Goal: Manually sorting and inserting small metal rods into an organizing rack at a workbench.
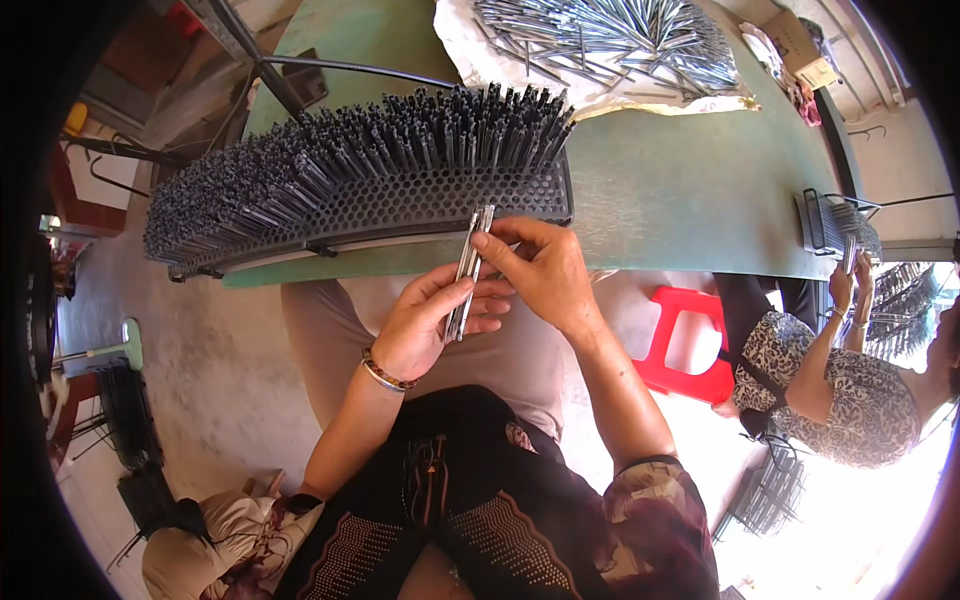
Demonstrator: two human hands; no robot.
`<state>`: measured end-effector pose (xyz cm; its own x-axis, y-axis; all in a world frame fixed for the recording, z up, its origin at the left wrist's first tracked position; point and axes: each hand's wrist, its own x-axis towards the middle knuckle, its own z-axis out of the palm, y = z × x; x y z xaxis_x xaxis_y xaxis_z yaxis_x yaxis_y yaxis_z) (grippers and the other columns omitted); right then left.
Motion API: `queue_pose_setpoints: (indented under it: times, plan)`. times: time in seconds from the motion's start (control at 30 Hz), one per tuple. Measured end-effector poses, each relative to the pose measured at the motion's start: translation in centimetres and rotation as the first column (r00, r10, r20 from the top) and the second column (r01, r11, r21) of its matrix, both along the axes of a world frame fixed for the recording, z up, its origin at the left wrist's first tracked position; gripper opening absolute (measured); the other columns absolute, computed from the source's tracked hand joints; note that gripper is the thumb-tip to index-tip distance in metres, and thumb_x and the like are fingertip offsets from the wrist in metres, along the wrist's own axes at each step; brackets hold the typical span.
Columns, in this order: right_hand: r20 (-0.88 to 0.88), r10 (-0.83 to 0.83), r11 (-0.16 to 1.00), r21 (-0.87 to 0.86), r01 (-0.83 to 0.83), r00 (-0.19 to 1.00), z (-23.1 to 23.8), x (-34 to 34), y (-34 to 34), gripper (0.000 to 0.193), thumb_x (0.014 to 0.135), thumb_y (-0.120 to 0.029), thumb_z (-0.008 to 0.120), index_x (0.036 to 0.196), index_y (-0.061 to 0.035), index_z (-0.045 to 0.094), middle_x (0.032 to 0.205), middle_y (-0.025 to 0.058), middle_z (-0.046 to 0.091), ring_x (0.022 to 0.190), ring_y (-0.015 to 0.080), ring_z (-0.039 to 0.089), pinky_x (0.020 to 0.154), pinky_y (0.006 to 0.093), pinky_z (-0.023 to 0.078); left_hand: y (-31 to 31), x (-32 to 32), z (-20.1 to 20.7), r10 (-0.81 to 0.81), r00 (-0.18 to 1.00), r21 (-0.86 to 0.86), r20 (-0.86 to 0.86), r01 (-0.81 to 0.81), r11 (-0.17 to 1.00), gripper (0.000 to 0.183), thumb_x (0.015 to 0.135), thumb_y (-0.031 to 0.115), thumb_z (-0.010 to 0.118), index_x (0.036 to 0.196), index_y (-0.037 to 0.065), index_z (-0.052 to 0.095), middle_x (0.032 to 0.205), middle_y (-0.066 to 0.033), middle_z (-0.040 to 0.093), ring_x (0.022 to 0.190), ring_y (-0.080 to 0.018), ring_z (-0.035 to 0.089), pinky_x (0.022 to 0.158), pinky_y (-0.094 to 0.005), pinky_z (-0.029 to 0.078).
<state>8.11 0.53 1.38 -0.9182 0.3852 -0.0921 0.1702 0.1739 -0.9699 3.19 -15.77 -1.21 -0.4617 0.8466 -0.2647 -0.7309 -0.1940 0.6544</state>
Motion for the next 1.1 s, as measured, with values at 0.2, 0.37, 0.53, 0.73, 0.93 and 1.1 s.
queue_pose_setpoints:
  times: [0.2, 0.37, 0.53, 0.73, 0.93, 1.1]
  plan:
    - [0.045, 0.003, 0.996, -0.094, 0.001, 0.999, -0.1, 0.4, 0.3, 0.017, 0.086, -0.013, 0.066, 0.09, 0.0034, 0.067, 0.077, 0.0041, 0.065, 0.065, 0.0063, 0.056, 0.054, 0.0202, 0.043, 0.0, 0.1, -0.1, 0.021, 0.999, -0.06, 0.038, -0.019, 0.998, 0.035, 0.097, 0.02, 0.046, 0.125, 0.0, 0.049, 0.114, -0.0162, 0.061, 0.1, -0.021, 0.062, 0.082, -0.0325, 0.052]
    - [-0.253, -0.156, 0.981, 0.075, 0.181, 0.955, 1.5, 1.1, 0.3, 0.011, 0.082, -0.008, 0.068, 0.088, 0.0013, 0.067, 0.083, 0.0075, 0.066, 0.068, 0.0109, 0.06, 0.059, 0.0238, 0.047, -0.3, 0.0, -1.1, 0.098, 0.993, -0.117, 0.066, -0.09, 0.989, 0.035, 0.096, 0.017, 0.046, 0.125, -0.002, 0.048, 0.118, -0.0205, 0.058, 0.105, -0.0261, 0.06, 0.088, -0.039, 0.05]
    - [-0.392, 0.541, 0.539, 0.841, 0.051, 0.744, 2.0, 2.5, -0.7, 0.028, 0.067, -0.004, 0.071, 0.094, -0.0006, 0.066, 0.097, 0.0114, 0.064, 0.081, 0.0238, 0.064, 0.069, 0.033, 0.053, -0.7, -0.2, -1.7, 0.021, 0.987, 0.057, 0.158, -0.03, 0.998, 0.033, 0.095, 0.019, 0.049, 0.121, -0.002, 0.053, 0.111, -0.01, 0.062, 0.097, -0.0164, 0.062, 0.082, -0.0347, 0.053]
    - [-0.221, 0.603, 0.496, 0.856, -0.144, 0.767, 0.5, 3.6, -1.2, 0.037, 0.063, -0.002, 0.069, 0.1, -0.0047, 0.066, 0.103, 0.0095, 0.061, 0.09, 0.025, 0.062, 0.076, 0.0351, 0.05, -1.1, -0.3, -1.5, 0.021, 0.995, -0.063, 0.096, -0.015, 0.998, 0.033, 0.096, 0.018, 0.047, 0.121, -0.001, 0.054, 0.108, -0.0085, 0.063, 0.093, -0.0152, 0.062, 0.079, -0.0337, 0.055]
    - [-0.166, 0.0, 0.921, 0.383, 0.064, 0.986, 0.7, 3.5, -1.0, 0.024, 0.082, -0.01, 0.067, 0.104, -0.0005, 0.063, 0.089, 0.0093, 0.064, 0.081, 0.0164, 0.061, 0.073, 0.0273, 0.048, -0.7, -0.2, -0.2, -0.013, 0.993, -0.011, 0.116, 0.014, 1.0, 0.034, 0.096, 0.019, 0.044, 0.122, -0.002, 0.053, 0.105, -0.0118, 0.064, 0.088, -0.0172, 0.063, 0.076, -0.03, 0.053]
    - [-0.01, -0.042, 0.982, -0.184, 0.039, 0.999, 0.4, 1.5, -0.2, 0.031, 0.085, -0.02, 0.068, 0.099, 0.0073, 0.062, 0.078, 0.0081, 0.065, 0.071, 0.01, 0.059, 0.063, 0.0247, 0.048, -0.7, 0.1, 0.7, -0.11, 0.994, -0.016, -0.02, 0.11, 0.994, 0.036, 0.097, 0.02, 0.043, 0.122, -0.005, 0.051, 0.106, -0.0149, 0.063, 0.088, -0.0188, 0.063, 0.077, -0.031, 0.053]
